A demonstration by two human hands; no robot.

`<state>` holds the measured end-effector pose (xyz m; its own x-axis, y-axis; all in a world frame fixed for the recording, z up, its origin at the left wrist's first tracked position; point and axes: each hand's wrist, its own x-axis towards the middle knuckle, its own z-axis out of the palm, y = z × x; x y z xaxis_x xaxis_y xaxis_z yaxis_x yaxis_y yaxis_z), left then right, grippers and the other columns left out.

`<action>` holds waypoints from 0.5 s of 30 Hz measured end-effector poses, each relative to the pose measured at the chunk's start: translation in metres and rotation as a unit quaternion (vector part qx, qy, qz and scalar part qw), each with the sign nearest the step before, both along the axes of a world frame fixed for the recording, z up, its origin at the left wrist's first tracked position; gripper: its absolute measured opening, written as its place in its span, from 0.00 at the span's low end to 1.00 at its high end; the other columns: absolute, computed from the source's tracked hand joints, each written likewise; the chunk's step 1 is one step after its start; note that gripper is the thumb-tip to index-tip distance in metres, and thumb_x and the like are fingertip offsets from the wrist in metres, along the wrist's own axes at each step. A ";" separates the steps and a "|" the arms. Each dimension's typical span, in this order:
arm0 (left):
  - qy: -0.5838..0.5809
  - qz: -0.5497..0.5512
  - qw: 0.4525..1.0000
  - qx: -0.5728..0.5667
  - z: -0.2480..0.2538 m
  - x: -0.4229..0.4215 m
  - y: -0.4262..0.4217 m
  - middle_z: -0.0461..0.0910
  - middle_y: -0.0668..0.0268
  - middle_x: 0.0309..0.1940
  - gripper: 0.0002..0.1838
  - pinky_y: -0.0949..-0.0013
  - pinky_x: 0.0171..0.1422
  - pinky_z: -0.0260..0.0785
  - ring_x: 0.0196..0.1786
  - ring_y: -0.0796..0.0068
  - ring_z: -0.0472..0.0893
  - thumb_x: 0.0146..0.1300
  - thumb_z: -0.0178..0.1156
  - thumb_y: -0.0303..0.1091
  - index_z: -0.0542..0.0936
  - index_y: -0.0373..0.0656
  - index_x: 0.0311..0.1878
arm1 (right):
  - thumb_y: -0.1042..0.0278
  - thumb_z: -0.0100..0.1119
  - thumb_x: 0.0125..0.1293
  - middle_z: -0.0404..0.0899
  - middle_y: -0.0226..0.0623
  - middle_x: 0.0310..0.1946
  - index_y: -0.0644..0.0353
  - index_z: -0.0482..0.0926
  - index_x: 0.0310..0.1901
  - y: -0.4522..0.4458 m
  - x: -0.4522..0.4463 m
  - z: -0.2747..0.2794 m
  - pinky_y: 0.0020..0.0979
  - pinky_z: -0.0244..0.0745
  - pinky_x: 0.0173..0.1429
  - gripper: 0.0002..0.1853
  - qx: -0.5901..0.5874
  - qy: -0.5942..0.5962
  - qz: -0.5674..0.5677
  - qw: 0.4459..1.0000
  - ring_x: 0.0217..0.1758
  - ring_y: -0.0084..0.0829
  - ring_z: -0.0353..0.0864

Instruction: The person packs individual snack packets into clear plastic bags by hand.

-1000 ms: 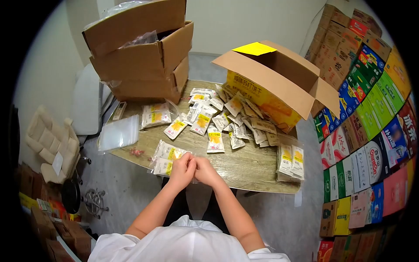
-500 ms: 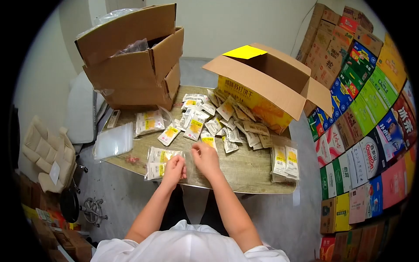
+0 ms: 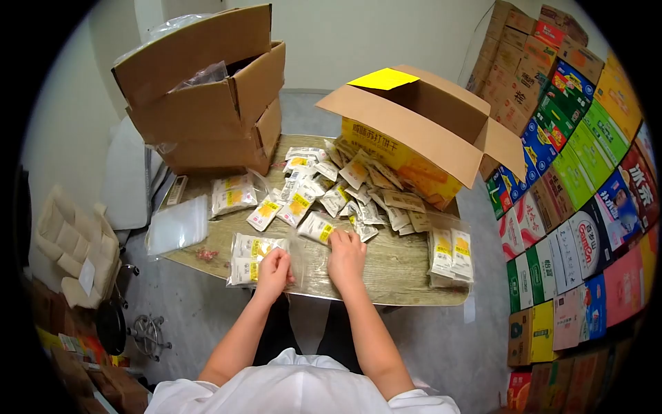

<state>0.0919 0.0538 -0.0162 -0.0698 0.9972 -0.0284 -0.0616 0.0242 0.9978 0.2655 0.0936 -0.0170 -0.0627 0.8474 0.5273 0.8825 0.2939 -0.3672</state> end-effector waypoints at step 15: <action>0.304 0.153 0.915 0.217 -0.015 -0.001 0.013 0.73 0.58 0.27 0.06 0.57 0.43 0.61 0.35 0.56 0.72 0.62 0.54 0.29 0.71 0.39 0.30 | 0.46 0.54 0.64 0.57 0.46 0.71 0.68 0.60 0.67 -0.037 -0.001 0.007 0.52 0.41 0.76 0.39 -0.127 -0.091 0.090 0.984 0.76 0.39 0.51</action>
